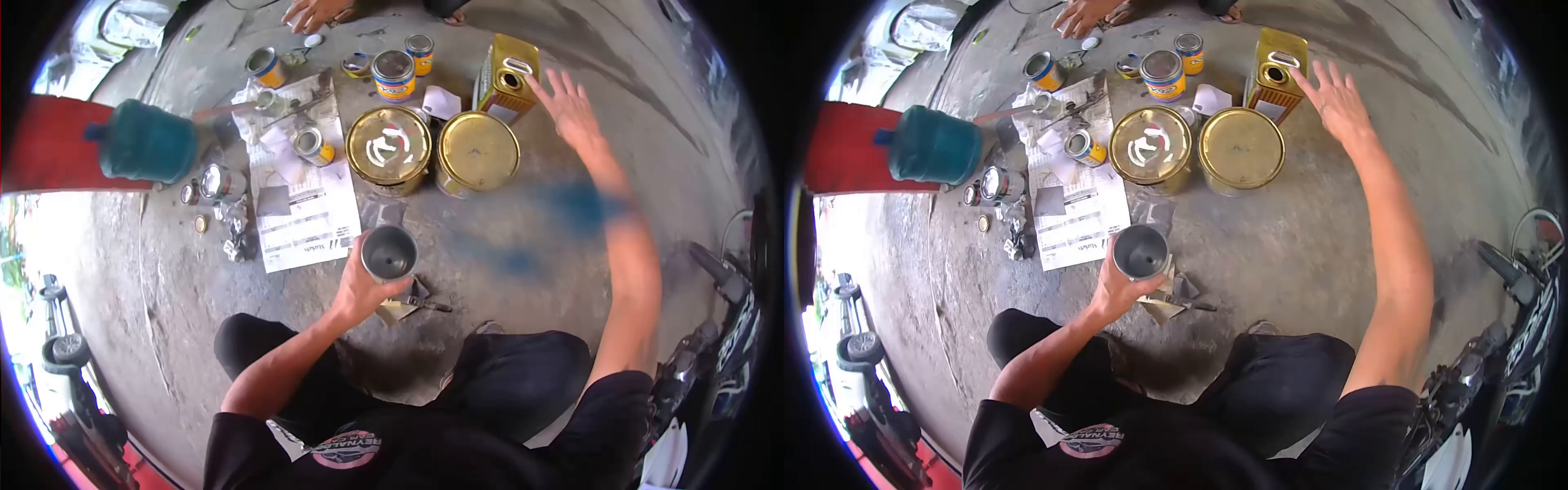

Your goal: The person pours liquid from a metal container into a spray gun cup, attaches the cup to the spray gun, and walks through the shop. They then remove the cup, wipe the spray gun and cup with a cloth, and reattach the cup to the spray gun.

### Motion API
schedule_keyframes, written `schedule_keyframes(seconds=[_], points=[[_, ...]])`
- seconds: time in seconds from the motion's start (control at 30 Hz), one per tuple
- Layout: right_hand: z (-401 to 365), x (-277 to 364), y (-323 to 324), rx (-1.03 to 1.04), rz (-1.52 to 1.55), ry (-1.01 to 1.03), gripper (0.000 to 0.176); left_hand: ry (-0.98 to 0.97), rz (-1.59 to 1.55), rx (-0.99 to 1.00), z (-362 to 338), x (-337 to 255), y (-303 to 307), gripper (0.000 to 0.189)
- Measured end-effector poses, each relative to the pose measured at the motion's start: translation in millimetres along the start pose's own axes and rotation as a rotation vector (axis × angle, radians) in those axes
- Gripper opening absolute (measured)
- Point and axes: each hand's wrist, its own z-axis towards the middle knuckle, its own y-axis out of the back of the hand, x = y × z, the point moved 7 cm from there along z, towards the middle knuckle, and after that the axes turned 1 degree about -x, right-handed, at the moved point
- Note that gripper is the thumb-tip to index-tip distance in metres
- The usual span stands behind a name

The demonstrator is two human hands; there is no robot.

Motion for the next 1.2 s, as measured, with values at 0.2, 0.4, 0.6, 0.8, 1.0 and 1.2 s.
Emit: schedule_keyframes(seconds=[0.2, 0.4, 0.6, 0.8, 1.0, 1.2], points=[[80.7, 10.4, 14.5, -0.495, -0.319, 0.446, 0.114, 0.127, 0.032, -0.068, -27.2, -12.7, -3.2, 0.088], [99.7, 18.8, 13.2, -0.353, -0.385, 0.658, 0.110, 0.180, 0.054, -0.162, -55.4, 1.0, -0.6, 0.088], [85.7, 16.1, 19.5, -0.209, -0.356, 0.737, 0.115, 0.197, 0.022, -0.182, -65.0, 11.4, -3.0, 0.088], [43.1, -21.5, 10.5, -0.147, -0.170, 0.607, 0.129, 0.196, 0.015, -0.108, -45.5, 18.8, -11.5, 0.088], [-57.3, -41.9, 50.2, -0.006, -0.005, 0.498, 0.131, 0.061, 0.166, 0.037, 5.9, 29.9, -41.4, 0.095], [-136.1, -42.6, 78.7, 0.044, -0.023, 0.483, 0.120, -0.217, 0.208, 0.049, 53.1, 22.3, -82.7, 0.099]])
